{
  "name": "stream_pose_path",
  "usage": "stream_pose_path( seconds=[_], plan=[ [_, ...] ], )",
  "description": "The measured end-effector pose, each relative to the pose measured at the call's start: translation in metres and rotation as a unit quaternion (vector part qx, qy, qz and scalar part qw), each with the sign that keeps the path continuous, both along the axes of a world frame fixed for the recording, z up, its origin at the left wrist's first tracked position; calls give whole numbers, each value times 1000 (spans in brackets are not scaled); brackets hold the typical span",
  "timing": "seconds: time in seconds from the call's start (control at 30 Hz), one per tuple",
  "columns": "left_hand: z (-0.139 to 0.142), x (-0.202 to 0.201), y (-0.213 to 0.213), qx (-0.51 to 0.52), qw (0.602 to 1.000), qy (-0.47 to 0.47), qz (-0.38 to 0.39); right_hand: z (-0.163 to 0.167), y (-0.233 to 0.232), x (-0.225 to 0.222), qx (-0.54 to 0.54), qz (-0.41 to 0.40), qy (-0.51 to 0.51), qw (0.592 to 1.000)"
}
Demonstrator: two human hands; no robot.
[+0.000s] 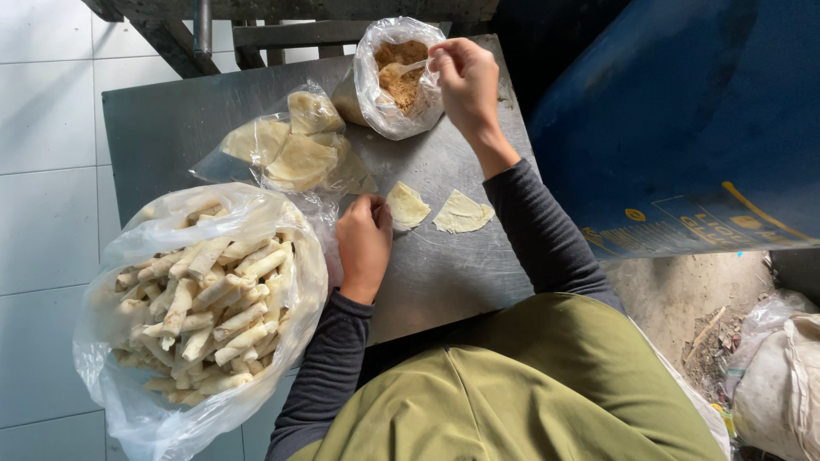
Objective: The person takes thin dough wrappers from the table, spoons brown filling by hand from a plastic-lined bag, folds and rolls each wrapper into a filled roll, and places the finished rolls into a large plastic bag of completed rolls on the stainless steel table.
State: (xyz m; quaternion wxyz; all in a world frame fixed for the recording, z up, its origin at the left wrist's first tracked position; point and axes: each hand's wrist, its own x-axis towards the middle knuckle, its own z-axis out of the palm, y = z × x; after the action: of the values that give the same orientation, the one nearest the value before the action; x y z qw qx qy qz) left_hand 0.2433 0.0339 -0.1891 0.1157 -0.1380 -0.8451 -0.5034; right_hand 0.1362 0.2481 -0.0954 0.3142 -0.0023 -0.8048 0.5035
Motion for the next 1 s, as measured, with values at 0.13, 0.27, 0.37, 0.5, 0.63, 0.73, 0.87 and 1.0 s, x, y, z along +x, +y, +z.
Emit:
stream_pose_path(
  seconds=[0.13, 0.27, 0.37, 0.5, 0.63, 0.73, 0.87, 1.0],
  plan=[
    [1, 1, -1, 7, 1000, -27, 2, -5, 19, 10, -130, 50, -2, 990],
    [0, 1, -3, 10, 999, -45, 6, -8, 39, 50, -230, 110, -19, 967],
    [0, 1, -4, 7, 999, -52, 11, -19, 45, 92, -296, 153, -34, 942],
    [-1, 1, -2, 28, 998, -64, 5, -52, 31, 142, -327, 159, -102, 926],
    [-2, 1, -2, 30, 997, -76, 13, -88, 5, 163, -240, 112, -149, 953],
    [-1, 0, -2, 35, 996, -85, 19, -99, -11, 173, -180, 101, -122, 971],
    [0, 0, -2, 34, 997, -71, 18, -90, -20, 192, 68, 63, -58, 994],
    [1, 1, -1, 39, 996, -76, 15, -79, -19, 203, 208, 84, 17, 974]
  ],
)
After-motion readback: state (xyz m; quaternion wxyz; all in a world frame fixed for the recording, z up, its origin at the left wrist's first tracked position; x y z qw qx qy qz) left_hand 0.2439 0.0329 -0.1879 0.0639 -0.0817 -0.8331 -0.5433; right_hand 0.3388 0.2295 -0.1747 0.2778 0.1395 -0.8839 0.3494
